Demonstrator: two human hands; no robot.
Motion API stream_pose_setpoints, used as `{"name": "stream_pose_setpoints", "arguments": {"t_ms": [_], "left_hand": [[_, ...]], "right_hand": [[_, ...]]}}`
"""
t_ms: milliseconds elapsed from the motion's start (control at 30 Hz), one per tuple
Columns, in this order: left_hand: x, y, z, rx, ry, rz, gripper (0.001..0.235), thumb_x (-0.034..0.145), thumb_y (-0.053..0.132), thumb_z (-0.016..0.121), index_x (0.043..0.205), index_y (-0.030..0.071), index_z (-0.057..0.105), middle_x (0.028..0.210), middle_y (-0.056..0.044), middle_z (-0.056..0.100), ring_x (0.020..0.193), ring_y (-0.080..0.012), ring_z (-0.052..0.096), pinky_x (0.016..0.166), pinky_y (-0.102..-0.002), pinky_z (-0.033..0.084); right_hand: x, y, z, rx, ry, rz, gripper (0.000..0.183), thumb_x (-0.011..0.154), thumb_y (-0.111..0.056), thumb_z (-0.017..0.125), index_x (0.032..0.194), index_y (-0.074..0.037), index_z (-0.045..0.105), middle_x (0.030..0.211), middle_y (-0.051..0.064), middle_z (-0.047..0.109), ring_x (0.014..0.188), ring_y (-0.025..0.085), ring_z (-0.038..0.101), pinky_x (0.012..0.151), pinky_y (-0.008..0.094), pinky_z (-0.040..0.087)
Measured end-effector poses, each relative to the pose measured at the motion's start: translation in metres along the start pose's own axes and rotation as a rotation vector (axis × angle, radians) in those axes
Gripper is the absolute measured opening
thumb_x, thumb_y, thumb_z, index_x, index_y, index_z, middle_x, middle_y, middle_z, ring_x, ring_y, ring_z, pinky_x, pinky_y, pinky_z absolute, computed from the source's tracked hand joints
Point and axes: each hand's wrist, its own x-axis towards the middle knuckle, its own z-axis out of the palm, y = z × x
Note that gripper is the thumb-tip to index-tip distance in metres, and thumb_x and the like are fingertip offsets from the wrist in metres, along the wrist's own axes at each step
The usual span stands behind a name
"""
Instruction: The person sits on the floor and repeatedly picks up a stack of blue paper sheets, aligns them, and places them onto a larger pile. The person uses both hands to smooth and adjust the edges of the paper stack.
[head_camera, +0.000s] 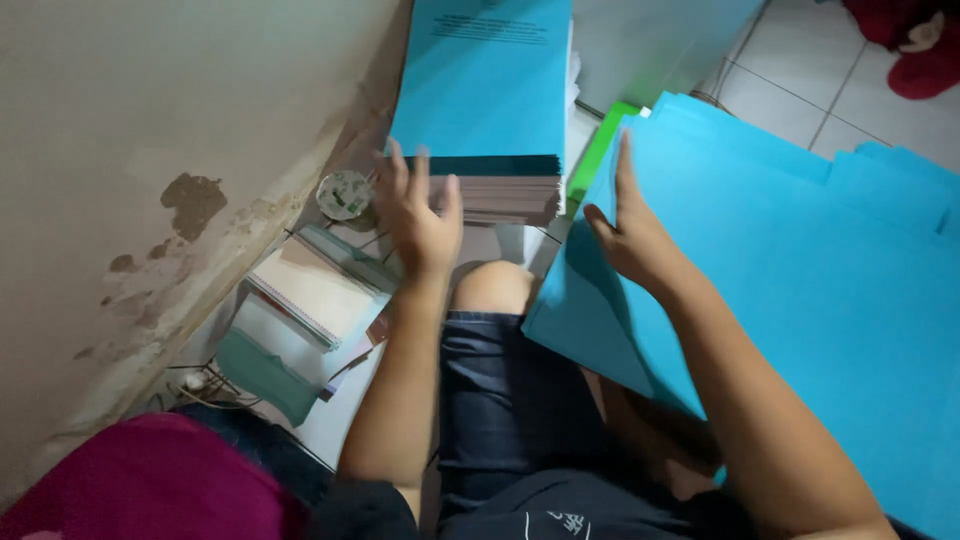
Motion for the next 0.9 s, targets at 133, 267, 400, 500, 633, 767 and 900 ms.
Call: {"name": "stream_pose_setpoints", "arguments": {"t_ms": [133,267,400,500,633,767,900], "left_hand": [[-0.075,0.123,-0.023,-0.427,-0.141,0.215,0.026,0.09,0.001,0.071,0.116,-0.003,0.074,0.139,-0.027,0.062,0.139,-0.0438,0.049,0.123,-0.052,0.029],[-0.178,0.22,0.013,-0.764,-0.41,0.501,0.016,0.09,0.014,0.07,0.106,0.014,0.073,0.131,-0.006,0.07,0.126,-0.0286,0.066,0.112,-0.046,0.049],[-0.215,0.272,0.032,-0.708,-0.715,0.774,0.052,0.091,0.04,0.075,0.135,0.015,0.062,0.141,-0.015,0.062,0.134,-0.0394,0.059,0.111,-0.064,0.043],[-0.207,0.284,0.02,-0.502,-0.829,0.877,0.069,0.088,0.06,0.072,0.142,0.019,0.06,0.151,-0.014,0.055,0.143,-0.0365,0.05,0.118,-0.064,0.031],[-0.191,0.287,0.006,-0.44,-1.01,0.922,0.1,0.074,0.079,0.071,0.15,0.018,0.051,0.16,-0.015,0.045,0.15,-0.0367,0.04,0.123,-0.063,0.024],[-0.189,0.285,0.008,-0.386,-1.094,0.934,0.12,0.059,0.085,0.074,0.157,0.021,0.043,0.166,-0.011,0.036,0.155,-0.033,0.031,0.126,-0.059,0.017],[-0.188,0.283,0.016,-0.39,-1.146,0.941,0.128,0.053,0.079,0.083,0.16,0.024,0.039,0.168,-0.01,0.033,0.156,-0.0336,0.029,0.126,-0.06,0.015]], "right_hand": [[-0.11,0.06,-0.045,-0.03,0.027,0.083,0.08,0.103,-0.018,0.049,0.167,-0.011,0.002,0.168,0.03,0.011,0.149,0.051,0.02,0.12,0.062,0.022],[-0.224,0.16,-0.075,-0.18,0.173,0.05,0.055,0.102,-0.002,0.045,0.157,-0.004,0.04,0.16,0.031,0.035,0.143,0.05,0.036,0.116,0.06,0.032],[-0.319,0.22,-0.083,-0.399,0.288,0.065,0.044,0.102,-0.011,0.058,0.146,-0.006,0.058,0.147,0.024,0.055,0.137,0.043,0.052,0.114,0.053,0.041],[-0.352,0.21,-0.076,-0.379,0.261,0.055,0.058,0.092,-0.022,0.072,0.146,-0.007,0.056,0.155,0.025,0.049,0.143,0.045,0.044,0.12,0.054,0.032],[-0.372,0.219,-0.062,-0.455,0.204,0.096,0.104,0.071,-0.052,0.085,0.159,-0.018,0.042,0.168,0.015,0.031,0.153,0.039,0.029,0.125,0.053,0.02],[-0.371,0.209,-0.061,-0.528,0.17,0.132,0.115,0.064,-0.053,0.089,0.161,-0.022,0.037,0.171,0.012,0.023,0.155,0.036,0.023,0.126,0.053,0.015],[-0.369,0.217,-0.064,-0.521,0.154,0.125,0.105,0.067,-0.052,0.088,0.157,-0.025,0.042,0.169,0.009,0.027,0.156,0.036,0.024,0.124,0.055,0.019]]}}
